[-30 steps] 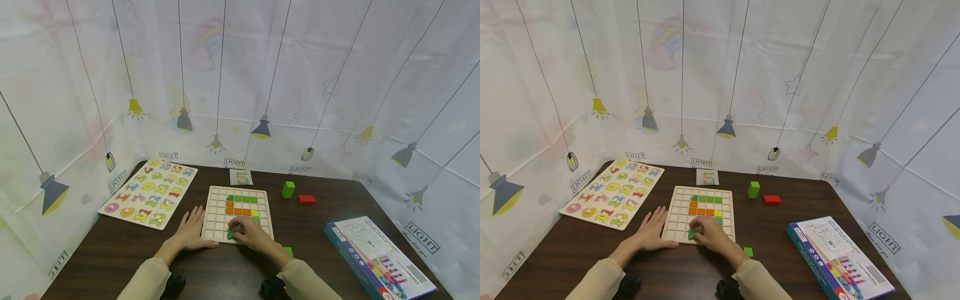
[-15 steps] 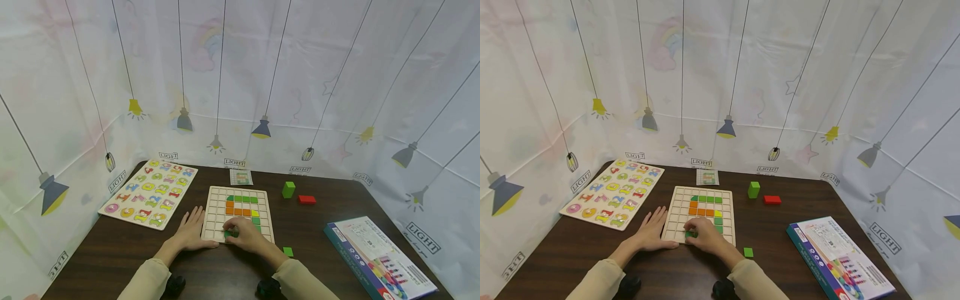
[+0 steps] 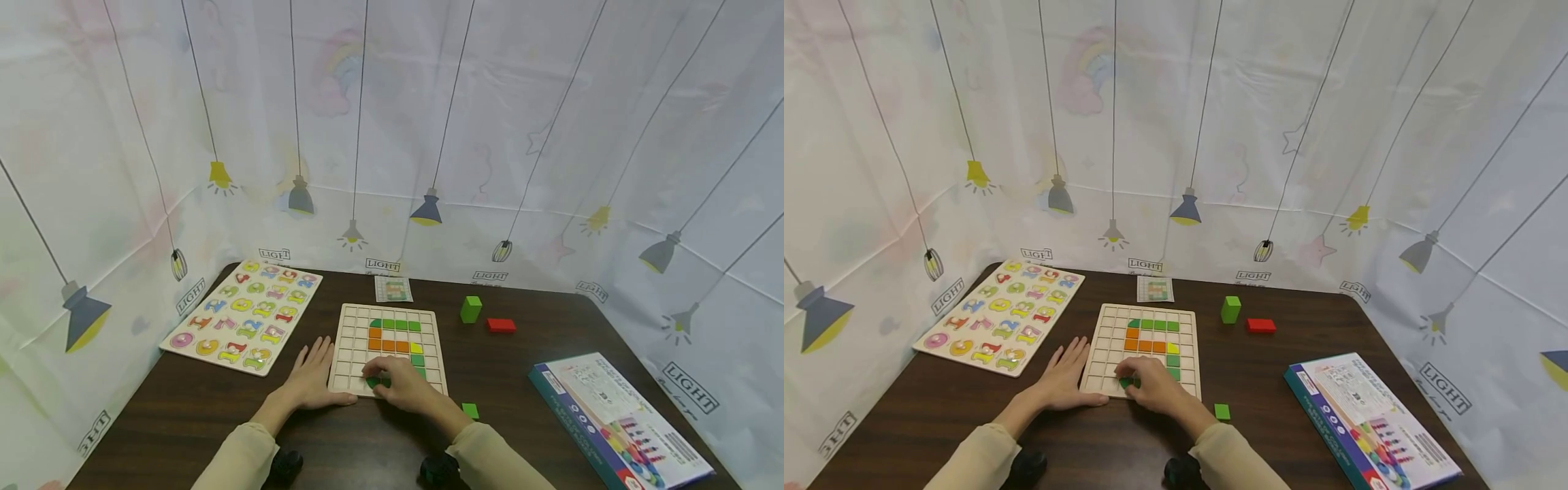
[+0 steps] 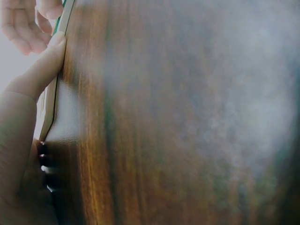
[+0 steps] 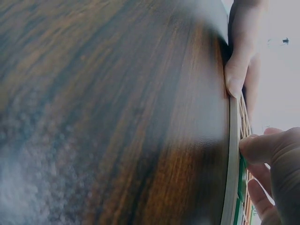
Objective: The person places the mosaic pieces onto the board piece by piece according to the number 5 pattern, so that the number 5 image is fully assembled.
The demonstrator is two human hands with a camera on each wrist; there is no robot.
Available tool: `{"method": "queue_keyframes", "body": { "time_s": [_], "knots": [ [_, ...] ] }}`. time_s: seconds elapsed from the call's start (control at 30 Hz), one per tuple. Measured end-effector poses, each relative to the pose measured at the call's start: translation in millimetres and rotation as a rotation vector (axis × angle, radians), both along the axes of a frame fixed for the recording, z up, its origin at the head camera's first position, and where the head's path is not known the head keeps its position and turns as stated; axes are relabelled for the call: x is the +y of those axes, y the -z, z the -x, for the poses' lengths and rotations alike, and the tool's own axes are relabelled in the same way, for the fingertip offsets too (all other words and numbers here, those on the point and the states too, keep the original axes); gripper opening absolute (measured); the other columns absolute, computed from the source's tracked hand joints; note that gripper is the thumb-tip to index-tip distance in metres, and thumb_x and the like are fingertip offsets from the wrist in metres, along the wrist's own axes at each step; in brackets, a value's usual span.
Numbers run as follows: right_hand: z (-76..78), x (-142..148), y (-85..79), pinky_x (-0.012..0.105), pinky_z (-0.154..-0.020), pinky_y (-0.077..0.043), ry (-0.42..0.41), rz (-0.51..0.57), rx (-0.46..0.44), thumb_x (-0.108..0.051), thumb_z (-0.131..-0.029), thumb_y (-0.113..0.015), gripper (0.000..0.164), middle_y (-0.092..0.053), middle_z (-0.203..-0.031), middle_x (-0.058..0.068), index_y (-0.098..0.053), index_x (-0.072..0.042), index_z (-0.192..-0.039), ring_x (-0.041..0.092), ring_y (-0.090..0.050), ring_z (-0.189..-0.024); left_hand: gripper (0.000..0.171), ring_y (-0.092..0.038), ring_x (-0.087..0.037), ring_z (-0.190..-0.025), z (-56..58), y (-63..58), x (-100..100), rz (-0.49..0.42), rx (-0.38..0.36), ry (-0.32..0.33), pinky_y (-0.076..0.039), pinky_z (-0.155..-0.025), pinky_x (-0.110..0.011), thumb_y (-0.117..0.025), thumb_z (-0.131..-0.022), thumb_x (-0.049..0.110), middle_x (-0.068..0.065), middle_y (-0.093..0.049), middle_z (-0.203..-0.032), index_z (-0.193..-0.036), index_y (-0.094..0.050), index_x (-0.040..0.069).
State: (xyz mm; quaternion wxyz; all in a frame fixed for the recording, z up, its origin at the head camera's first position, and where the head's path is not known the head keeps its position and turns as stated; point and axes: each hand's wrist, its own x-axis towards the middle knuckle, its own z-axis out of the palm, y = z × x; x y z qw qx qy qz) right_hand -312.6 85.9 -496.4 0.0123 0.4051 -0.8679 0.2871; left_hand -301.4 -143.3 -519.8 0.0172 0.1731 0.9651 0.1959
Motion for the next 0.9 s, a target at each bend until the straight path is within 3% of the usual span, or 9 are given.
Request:
{"method": "queue_keyframes", "body": {
  "time_s": [0.4,0.53,0.73,0.9],
  "knots": [
    [-2.3,15.6,-5.2,0.032,-0.082,-0.050,0.043,0.038,-0.020,-0.002,-0.084,-0.068,0.026,-0.066,-0.104,0.001,-0.065,-0.006,-0.110,0.014,-0.060,-0.094,0.121,-0.006,-0.034,-0.142,-0.2,1.0,0.8,-0.019,-0.011,-0.007,-0.006,-0.111,-0.053,-0.061,-0.068,0.076,-0.021,-0.013,-0.154,-0.149,-0.019,-0.003],
    [-1.6,33.1,-5.3,0.034,-0.079,-0.053,0.085,0.100,-0.006,0.000,-0.084,-0.068,0.025,-0.067,-0.102,0.005,-0.065,-0.003,-0.108,0.018,-0.063,-0.091,0.122,-0.004,-0.033,-0.143,0.7,3.1,0.7,0.000,-0.027,-0.015,-0.004,-0.111,-0.052,-0.059,-0.068,0.078,-0.020,-0.011,-0.155,-0.150,-0.017,-0.002],
    [-3.0,67.6,-3.6,0.038,-0.079,-0.053,0.188,0.196,-0.063,0.000,-0.082,-0.070,0.026,-0.067,-0.102,0.007,-0.065,-0.001,-0.107,0.021,-0.065,-0.092,0.121,-0.004,-0.033,-0.143,-0.2,2.1,0.8,-0.012,-0.022,-0.016,-0.004,-0.111,-0.053,-0.062,-0.069,0.075,-0.020,-0.012,-0.155,-0.150,-0.017,-0.002],
    [-11.0,99.0,-6.3,0.040,-0.075,-0.053,0.262,0.215,-0.038,0.001,-0.080,-0.072,0.027,-0.067,-0.099,0.006,-0.065,-0.001,-0.107,0.023,-0.065,-0.088,0.119,-0.005,-0.034,-0.142,-0.8,0.0,1.2,-0.013,-0.021,-0.012,-0.004,-0.111,-0.053,-0.063,-0.070,0.074,-0.021,-0.012,-0.155,-0.149,-0.017,-0.002]
  ]
}}
